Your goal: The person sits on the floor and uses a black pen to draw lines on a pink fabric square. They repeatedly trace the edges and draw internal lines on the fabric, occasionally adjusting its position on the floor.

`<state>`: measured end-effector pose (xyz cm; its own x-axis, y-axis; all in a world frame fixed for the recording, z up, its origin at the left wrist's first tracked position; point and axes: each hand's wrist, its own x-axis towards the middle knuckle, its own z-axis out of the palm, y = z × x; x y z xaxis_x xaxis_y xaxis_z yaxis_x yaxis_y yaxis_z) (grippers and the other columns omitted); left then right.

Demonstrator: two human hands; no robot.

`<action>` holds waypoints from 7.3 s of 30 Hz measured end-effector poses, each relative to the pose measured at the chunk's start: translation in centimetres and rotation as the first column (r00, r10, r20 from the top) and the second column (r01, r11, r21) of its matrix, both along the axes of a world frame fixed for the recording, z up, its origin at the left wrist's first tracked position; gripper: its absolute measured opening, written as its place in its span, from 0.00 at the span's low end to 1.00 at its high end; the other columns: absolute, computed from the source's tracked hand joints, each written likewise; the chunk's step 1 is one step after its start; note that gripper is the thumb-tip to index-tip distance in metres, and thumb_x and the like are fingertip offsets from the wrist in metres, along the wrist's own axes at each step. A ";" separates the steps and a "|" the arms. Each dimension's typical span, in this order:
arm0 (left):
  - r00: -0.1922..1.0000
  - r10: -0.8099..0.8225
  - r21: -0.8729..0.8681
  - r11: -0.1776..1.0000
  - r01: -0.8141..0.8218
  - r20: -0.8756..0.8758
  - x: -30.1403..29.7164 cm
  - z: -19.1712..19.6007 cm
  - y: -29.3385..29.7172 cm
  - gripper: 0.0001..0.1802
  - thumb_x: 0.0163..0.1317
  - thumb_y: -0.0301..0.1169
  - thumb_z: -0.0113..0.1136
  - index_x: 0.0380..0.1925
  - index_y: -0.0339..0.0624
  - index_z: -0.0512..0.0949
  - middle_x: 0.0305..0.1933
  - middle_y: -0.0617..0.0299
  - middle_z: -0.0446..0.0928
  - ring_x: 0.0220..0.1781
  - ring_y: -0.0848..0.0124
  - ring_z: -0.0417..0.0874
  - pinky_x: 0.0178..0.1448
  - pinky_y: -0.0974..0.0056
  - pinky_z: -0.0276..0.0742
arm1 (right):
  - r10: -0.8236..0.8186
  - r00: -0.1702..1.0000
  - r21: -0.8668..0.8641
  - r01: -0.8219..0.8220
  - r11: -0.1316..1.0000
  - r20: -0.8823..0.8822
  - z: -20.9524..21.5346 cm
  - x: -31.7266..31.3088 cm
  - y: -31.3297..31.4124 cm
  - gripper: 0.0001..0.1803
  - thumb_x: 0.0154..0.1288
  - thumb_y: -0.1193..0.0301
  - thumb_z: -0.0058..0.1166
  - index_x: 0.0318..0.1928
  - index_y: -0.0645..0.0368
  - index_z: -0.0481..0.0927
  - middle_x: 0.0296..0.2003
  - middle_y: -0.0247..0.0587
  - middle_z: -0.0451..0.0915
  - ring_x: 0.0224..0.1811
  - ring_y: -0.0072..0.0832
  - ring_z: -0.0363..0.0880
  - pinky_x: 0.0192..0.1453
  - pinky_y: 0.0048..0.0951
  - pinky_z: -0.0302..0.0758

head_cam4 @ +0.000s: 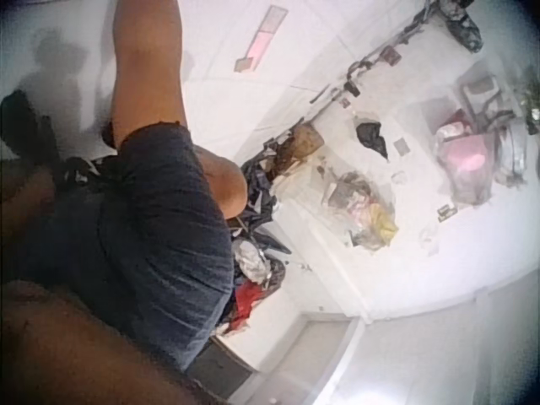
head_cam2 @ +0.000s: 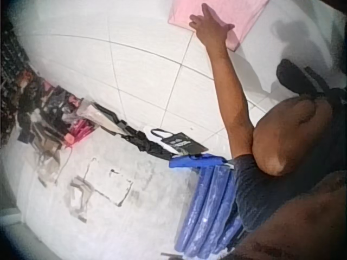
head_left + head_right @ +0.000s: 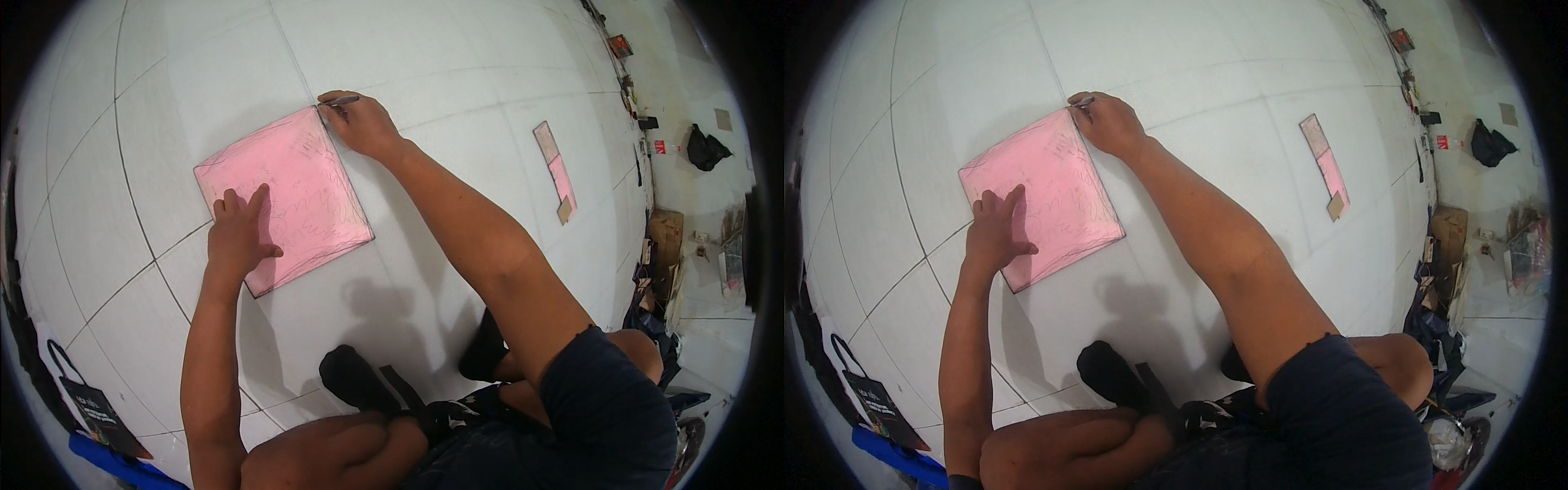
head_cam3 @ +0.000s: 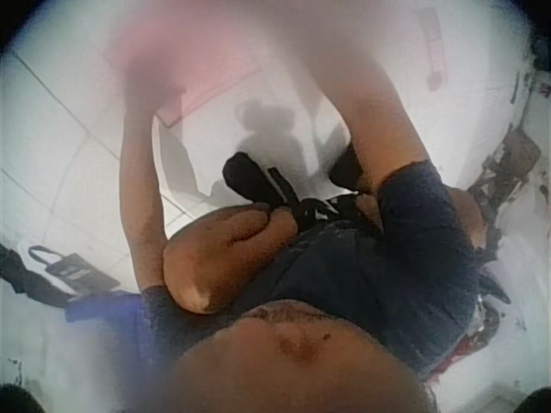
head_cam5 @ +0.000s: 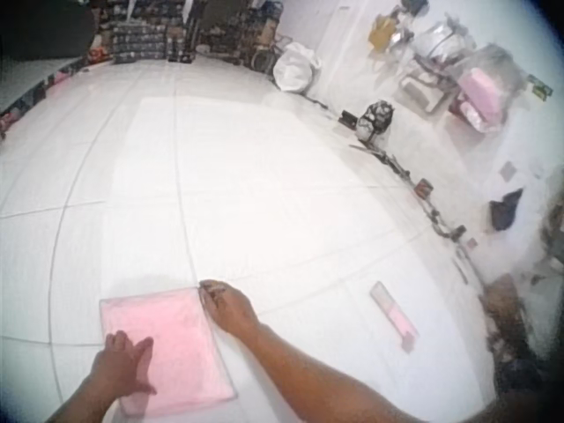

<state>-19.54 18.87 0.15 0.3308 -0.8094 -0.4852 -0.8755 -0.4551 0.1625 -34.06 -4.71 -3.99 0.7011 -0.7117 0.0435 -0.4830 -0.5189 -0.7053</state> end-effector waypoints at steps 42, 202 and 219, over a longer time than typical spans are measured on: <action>1.000 0.002 0.001 1.000 -0.002 0.002 0.2 0.0 0.0 0.65 0.32 0.38 0.90 0.76 0.60 0.63 0.63 0.51 0.65 0.65 0.51 0.71 0.55 0.53 0.86 | 0.370 0.896 0.137 -0.346 0.928 -0.244 2.3 -13.9 8.6 0.16 0.77 0.61 0.55 0.47 0.62 0.84 0.41 0.47 0.86 0.44 0.48 0.84 0.50 0.44 0.80; 0.995 -0.068 -0.304 0.952 0.041 -0.078 -11.2 -4.1 -8.9 0.55 0.63 0.70 0.59 0.79 0.44 0.58 0.84 0.36 0.47 0.85 0.40 0.48 0.83 0.37 0.45 | 0.069 0.676 -0.100 -0.208 0.973 -0.733 11.2 -35.1 -15.7 0.17 0.69 0.57 0.63 0.50 0.54 0.79 0.48 0.48 0.84 0.52 0.48 0.83 0.54 0.47 0.78; 0.989 -0.150 -0.372 0.918 0.136 -0.008 -6.8 -6.5 -9.9 0.57 0.60 0.71 0.61 0.80 0.48 0.57 0.85 0.47 0.48 0.87 0.46 0.45 0.85 0.38 0.37 | -0.212 0.953 -0.162 0.179 0.970 -0.218 -2.0 -23.3 11.6 0.27 0.65 0.62 0.68 0.59 0.61 0.76 0.74 0.60 0.67 0.79 0.61 0.57 0.80 0.68 0.44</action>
